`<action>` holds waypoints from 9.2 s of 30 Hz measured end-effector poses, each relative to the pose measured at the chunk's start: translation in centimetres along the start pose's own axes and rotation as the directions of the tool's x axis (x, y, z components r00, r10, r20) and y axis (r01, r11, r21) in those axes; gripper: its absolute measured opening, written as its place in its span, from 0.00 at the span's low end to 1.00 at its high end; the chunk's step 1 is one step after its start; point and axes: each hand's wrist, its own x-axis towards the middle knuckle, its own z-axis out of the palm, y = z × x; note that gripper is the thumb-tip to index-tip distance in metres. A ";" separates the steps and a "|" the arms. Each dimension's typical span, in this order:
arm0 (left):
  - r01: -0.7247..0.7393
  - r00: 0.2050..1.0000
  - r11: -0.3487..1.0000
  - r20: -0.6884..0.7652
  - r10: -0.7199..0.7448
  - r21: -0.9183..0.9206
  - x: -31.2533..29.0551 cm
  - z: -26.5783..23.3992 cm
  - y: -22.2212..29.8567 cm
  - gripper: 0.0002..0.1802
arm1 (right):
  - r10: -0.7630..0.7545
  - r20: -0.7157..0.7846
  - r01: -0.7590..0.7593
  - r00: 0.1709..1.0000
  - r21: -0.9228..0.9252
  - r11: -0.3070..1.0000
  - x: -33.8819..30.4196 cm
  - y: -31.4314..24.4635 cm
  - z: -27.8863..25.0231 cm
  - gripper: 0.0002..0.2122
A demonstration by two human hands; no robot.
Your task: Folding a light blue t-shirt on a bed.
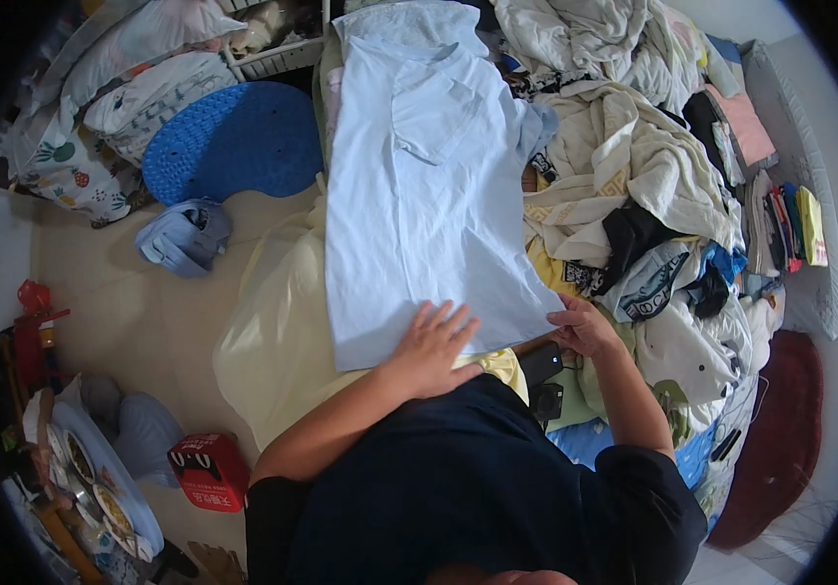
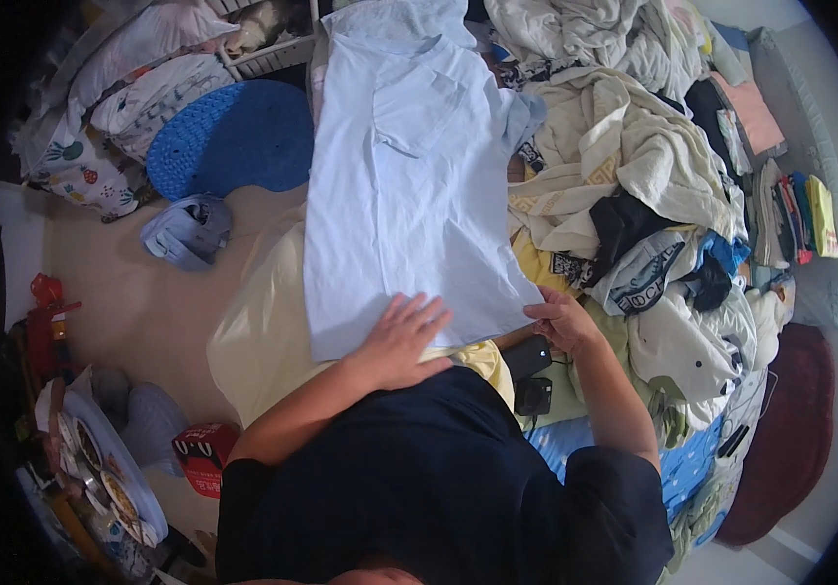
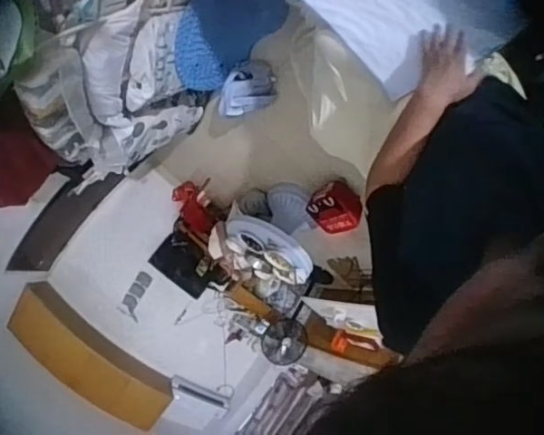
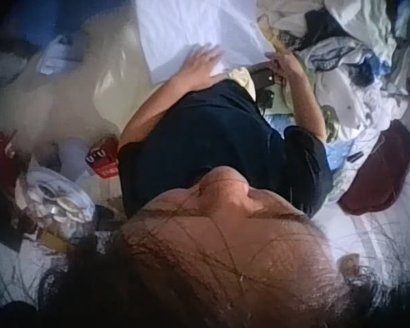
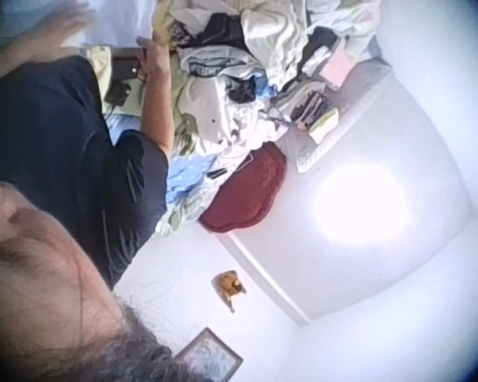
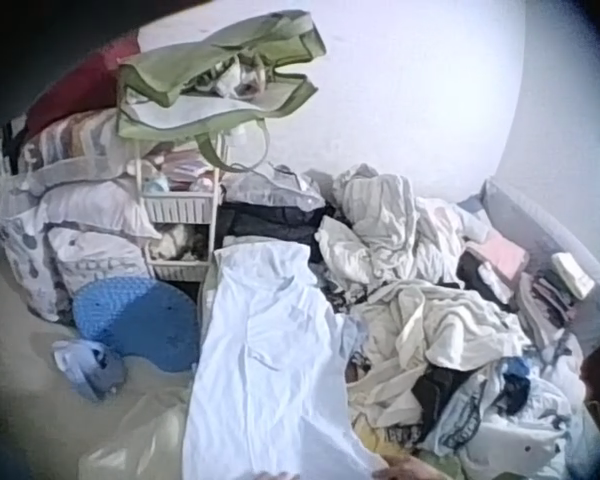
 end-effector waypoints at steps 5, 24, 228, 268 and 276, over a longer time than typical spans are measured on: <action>-0.076 0.964 0.994 0.261 0.054 0.073 1.4 1.8 1.8 0.38 | -0.226 -0.011 0.223 0.974 -0.117 0.968 -0.5 -3.0 5.9 0.23; 0.212 0.851 0.574 0.438 0.289 -0.791 -2.0 -7.7 1.1 0.24 | -0.235 0.345 0.373 0.909 -0.924 0.085 4.9 2.7 19.4 0.31; 0.153 0.716 0.977 -0.698 -0.009 0.145 22.4 -14.0 -29.5 0.22 | -0.801 0.201 0.469 0.563 -0.876 0.110 35.4 -31.6 6.9 0.17; 0.272 0.541 0.748 -0.547 -0.639 -0.606 28.8 -19.1 -42.9 0.14 | -0.916 -0.199 0.517 0.348 -0.774 0.365 39.3 -35.3 14.2 0.12; 0.392 0.429 0.761 -0.630 -0.648 -0.516 30.0 -18.7 -41.2 0.14 | -0.886 -0.243 0.373 0.395 -0.839 0.396 44.1 -35.3 11.8 0.15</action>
